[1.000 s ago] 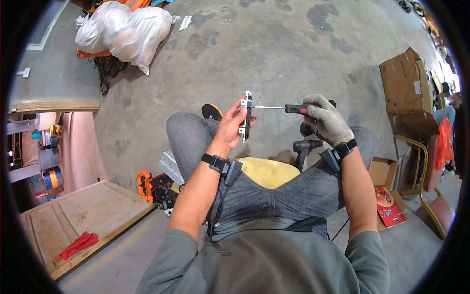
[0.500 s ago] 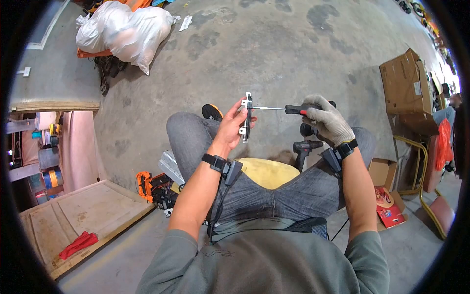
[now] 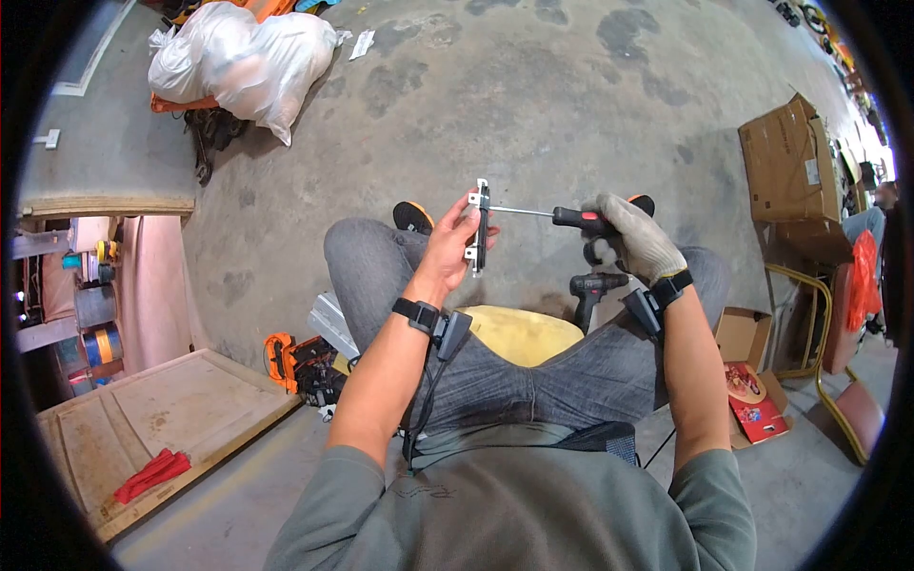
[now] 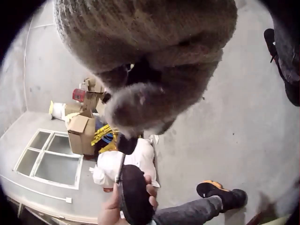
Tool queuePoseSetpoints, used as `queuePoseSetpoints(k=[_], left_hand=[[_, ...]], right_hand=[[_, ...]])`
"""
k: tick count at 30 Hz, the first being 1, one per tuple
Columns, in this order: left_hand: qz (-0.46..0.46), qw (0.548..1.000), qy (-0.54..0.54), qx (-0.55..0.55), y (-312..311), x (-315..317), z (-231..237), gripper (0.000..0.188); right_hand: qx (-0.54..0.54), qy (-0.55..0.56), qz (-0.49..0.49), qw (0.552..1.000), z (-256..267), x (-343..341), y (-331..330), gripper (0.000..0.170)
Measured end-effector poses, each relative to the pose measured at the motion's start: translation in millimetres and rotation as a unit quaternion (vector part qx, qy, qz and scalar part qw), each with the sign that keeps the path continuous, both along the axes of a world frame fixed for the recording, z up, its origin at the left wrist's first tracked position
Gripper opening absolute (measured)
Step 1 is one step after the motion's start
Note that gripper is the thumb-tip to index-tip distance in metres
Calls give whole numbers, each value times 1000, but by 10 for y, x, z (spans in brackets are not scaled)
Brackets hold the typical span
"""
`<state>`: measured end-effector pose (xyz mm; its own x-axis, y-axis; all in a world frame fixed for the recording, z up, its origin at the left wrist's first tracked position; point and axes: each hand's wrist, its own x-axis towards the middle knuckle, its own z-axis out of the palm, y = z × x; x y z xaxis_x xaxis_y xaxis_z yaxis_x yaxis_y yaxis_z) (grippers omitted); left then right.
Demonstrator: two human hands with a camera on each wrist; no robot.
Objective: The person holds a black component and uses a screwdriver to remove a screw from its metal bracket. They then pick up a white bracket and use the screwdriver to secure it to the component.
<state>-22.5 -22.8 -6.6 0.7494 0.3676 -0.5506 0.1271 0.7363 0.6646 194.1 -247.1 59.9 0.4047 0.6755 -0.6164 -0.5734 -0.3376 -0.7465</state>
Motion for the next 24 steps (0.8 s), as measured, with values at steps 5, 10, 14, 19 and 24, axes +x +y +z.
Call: queuePoseSetpoints(k=[5, 10, 14, 19, 24], left_hand=[[3, 1000, 5, 6, -3, -2, -3, 48], [8, 1000, 4, 9, -1, 1, -54, 41], [19, 1000, 17, 5, 15, -4, -114, 31], [20, 999, 24, 16, 14, 9, -91, 29], [56, 995, -28, -75, 80, -25, -70, 40]], right_hand=[[18, 49, -22, 998, -64, -24, -14, 36], [51, -7, -42, 998, 20, -50, 5, 36], [55, 5, -32, 998, -38, -14, -22, 37], [53, 6, -49, 997, -16, -18, -18, 37], [60, 6, -55, 997, -19, -13, -28, 36]])
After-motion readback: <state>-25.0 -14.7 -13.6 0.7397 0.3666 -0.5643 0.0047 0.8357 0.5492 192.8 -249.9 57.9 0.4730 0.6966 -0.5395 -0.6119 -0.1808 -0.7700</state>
